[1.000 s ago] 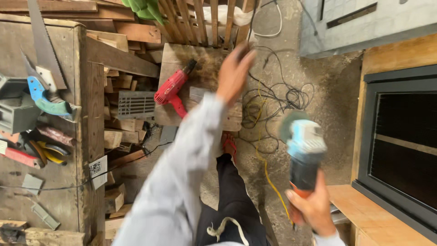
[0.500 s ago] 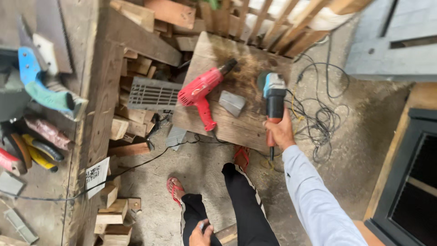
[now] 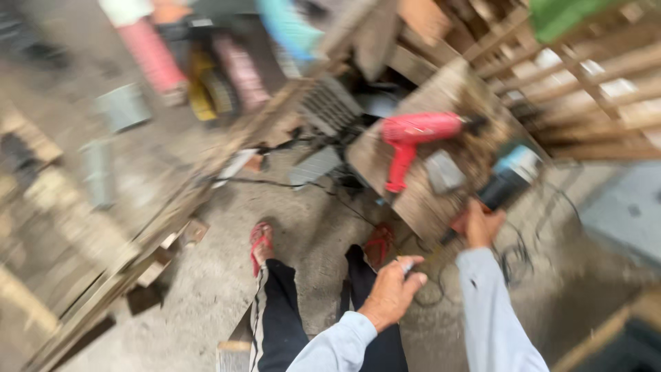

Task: The person uses an angle grinder to smooth the edges of a large gray metal structure with a grid pattern. After grinding, they switch to a chisel to scrape and clean the same edges. The person briefly moves the structure to access different areas.

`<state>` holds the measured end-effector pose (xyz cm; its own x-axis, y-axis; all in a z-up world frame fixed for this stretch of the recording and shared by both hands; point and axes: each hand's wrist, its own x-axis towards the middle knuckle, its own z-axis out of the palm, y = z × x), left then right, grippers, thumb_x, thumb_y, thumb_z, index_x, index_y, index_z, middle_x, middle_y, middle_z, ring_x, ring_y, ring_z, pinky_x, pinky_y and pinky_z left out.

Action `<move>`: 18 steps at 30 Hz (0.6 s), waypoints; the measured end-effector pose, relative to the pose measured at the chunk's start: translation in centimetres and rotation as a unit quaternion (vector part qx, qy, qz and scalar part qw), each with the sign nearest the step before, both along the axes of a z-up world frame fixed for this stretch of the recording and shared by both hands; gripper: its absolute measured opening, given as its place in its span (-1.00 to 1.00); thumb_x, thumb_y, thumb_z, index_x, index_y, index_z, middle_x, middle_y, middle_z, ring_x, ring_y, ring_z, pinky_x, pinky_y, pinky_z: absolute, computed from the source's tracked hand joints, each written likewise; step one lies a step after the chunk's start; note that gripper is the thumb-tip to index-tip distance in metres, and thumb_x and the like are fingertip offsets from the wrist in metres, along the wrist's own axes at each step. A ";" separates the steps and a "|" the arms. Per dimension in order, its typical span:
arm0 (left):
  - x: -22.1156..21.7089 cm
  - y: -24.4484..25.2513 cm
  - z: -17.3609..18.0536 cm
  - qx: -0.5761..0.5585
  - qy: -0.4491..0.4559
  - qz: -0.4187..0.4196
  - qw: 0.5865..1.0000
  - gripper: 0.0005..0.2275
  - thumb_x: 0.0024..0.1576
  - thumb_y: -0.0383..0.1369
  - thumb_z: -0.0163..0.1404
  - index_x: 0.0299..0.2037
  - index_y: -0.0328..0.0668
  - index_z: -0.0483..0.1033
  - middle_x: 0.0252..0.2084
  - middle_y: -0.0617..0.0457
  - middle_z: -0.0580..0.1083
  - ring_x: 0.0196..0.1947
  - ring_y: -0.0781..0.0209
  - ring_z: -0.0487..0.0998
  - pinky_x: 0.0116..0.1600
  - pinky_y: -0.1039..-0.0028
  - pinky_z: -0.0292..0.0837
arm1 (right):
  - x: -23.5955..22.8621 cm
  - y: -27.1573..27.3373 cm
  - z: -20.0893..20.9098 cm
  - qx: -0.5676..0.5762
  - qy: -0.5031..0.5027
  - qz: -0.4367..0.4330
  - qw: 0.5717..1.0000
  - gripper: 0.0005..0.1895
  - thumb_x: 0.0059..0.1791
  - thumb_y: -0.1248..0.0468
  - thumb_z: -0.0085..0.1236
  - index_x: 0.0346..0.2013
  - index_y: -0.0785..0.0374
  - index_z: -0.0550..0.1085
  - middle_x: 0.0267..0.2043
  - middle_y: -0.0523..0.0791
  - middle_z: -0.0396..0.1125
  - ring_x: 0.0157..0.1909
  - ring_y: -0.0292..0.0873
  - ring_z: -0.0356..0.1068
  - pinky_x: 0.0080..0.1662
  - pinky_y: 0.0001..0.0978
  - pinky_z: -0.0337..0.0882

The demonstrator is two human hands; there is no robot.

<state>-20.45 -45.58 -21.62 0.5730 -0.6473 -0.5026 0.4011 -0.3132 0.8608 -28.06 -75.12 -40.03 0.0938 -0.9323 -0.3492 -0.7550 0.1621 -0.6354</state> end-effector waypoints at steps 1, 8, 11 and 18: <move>0.5 1.0 0.9 0.002 -0.005 0.008 1.000 -0.66 0.18 -0.34 0.06 0.12 -0.32 0.50 -0.08 -0.23 0.54 -0.08 -0.07 0.59 0.06 0.27 0.47 | -0.4 0.2 1.4 -0.014 0.137 0.041 0.990 0.02 -0.09 -0.03 0.39 0.40 0.51 0.11 0.14 0.19 0.28 0.15 0.10 0.31 0.21 -0.08 0.28; 3.5 10.5 5.1 0.053 0.039 0.069 0.995 -0.63 0.19 -0.32 0.02 0.17 -0.32 0.47 -0.14 -0.24 0.54 -0.10 -0.10 0.57 0.05 0.23 0.44 | -0.2 8.2 11.8 -0.122 -0.016 0.284 0.951 -0.28 0.00 0.29 0.38 0.32 0.59 0.25 0.24 0.10 0.35 0.20 -0.03 0.38 0.24 -0.19 0.35; 5.0 14.1 8.1 0.019 0.019 0.130 0.991 -0.65 0.21 -0.33 0.01 0.16 -0.34 0.48 -0.11 -0.21 0.53 -0.08 -0.07 0.59 0.06 0.26 0.46 | 4.0 15.5 15.0 -0.011 -0.057 0.299 0.953 -0.45 0.06 0.34 0.22 0.29 0.52 0.32 0.13 0.05 0.39 0.09 -0.07 0.41 0.14 -0.27 0.40; 10.9 25.7 16.3 -0.086 -0.085 0.338 0.933 -0.76 0.31 -0.42 -0.08 0.14 -0.31 0.41 0.05 -0.20 0.51 0.05 -0.10 0.58 0.13 0.30 0.48 | 16.9 40.1 26.6 0.205 -0.259 0.435 0.838 -0.68 0.16 0.39 -0.14 0.17 0.40 0.46 -0.05 -0.06 0.46 -0.09 -0.23 0.47 -0.04 -0.48 0.47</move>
